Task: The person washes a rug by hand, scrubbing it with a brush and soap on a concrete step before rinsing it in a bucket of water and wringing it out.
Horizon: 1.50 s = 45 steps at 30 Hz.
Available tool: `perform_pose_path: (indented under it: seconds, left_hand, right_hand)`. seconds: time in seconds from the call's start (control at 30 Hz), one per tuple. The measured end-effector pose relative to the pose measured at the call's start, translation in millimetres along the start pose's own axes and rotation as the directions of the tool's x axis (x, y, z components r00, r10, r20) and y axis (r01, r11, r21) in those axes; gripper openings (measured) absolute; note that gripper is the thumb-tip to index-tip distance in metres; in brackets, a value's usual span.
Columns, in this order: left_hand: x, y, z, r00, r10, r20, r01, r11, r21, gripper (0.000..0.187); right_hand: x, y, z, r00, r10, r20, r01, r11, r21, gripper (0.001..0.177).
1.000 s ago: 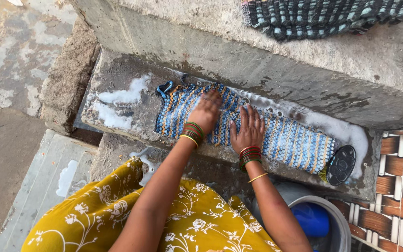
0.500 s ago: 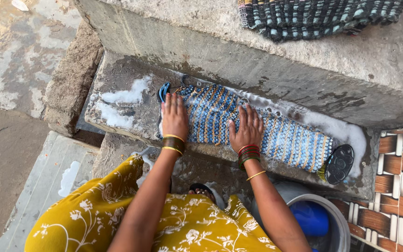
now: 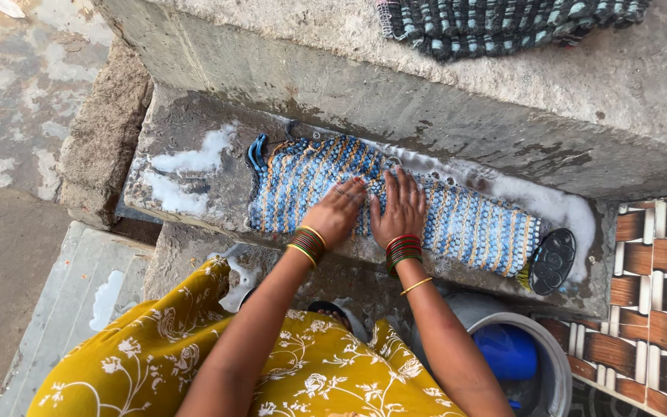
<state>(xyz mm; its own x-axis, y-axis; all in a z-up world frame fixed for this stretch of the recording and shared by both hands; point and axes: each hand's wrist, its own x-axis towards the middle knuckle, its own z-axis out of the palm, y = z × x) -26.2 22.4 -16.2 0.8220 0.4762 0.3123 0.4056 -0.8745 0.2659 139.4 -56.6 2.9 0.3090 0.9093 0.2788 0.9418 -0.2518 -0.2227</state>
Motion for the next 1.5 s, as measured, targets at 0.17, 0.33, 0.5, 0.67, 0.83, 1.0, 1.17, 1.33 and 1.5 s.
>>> perform_pose_path:
  seconds: [0.17, 0.33, 0.5, 0.67, 0.83, 1.0, 1.17, 1.33, 1.5]
  left_hand:
    - [0, -11, -17, 0.925, -0.327, -0.195, 0.242, 0.901, -0.361, 0.030]
    - [28, -15, 9, 0.578, -0.815, -0.053, 0.271, 0.252, -0.929, 0.015]
    - [49, 13, 54, 0.554, -0.831, 0.045, -0.037, -0.078, -0.996, 0.015]
    - [72, 63, 70, 0.596, -0.781, 0.187, -0.093, -0.298, -0.950, 0.014]
    - [71, 54, 44, 0.699, -0.687, 0.200, 0.074, -0.209, -0.975, 0.027]
    - [49, 2, 5, 0.882, -0.464, -0.089, 0.395, 0.827, -0.401, 0.040]
    - [18, -3, -35, 0.910, -0.390, 0.142, 0.372, 0.918, 0.137, 0.070]
    - [17, 6, -42, 0.894, -0.429, 0.133, 0.414, 0.902, 0.126, 0.074]
    - [14, 1, -33, 0.900, -0.422, 0.107, 0.414, 0.906, 0.092, 0.073]
  right_hand:
    - [0, -2, -3, 1.000, 0.012, 0.011, -0.013, 0.999, 0.030, 0.058]
    - [-1, 1, -1, 0.999, -0.018, -0.045, 0.018, 1.000, 0.009, 0.057]
    - [-7, 4, -14, 0.985, -0.009, -0.171, 0.076, 0.915, 0.395, 0.054]
    - [-11, 15, -9, 0.969, -0.132, -0.210, 0.220, 0.852, 0.476, 0.052]
    - [-8, 19, 5, 0.991, -0.071, -0.117, 0.111, 0.914, 0.390, 0.040]
    - [-8, 3, -11, 0.971, -0.059, -0.230, 0.095, 0.984, 0.150, 0.051]
    - [-6, -3, -20, 0.992, -0.003, -0.130, 0.015, 0.996, 0.092, 0.053]
    - [-10, -1, -22, 0.990, -0.023, -0.138, 0.044, 0.987, 0.152, 0.056]
    - [-31, 2, -18, 0.999, 0.041, 0.026, -0.046, 0.963, 0.267, 0.040]
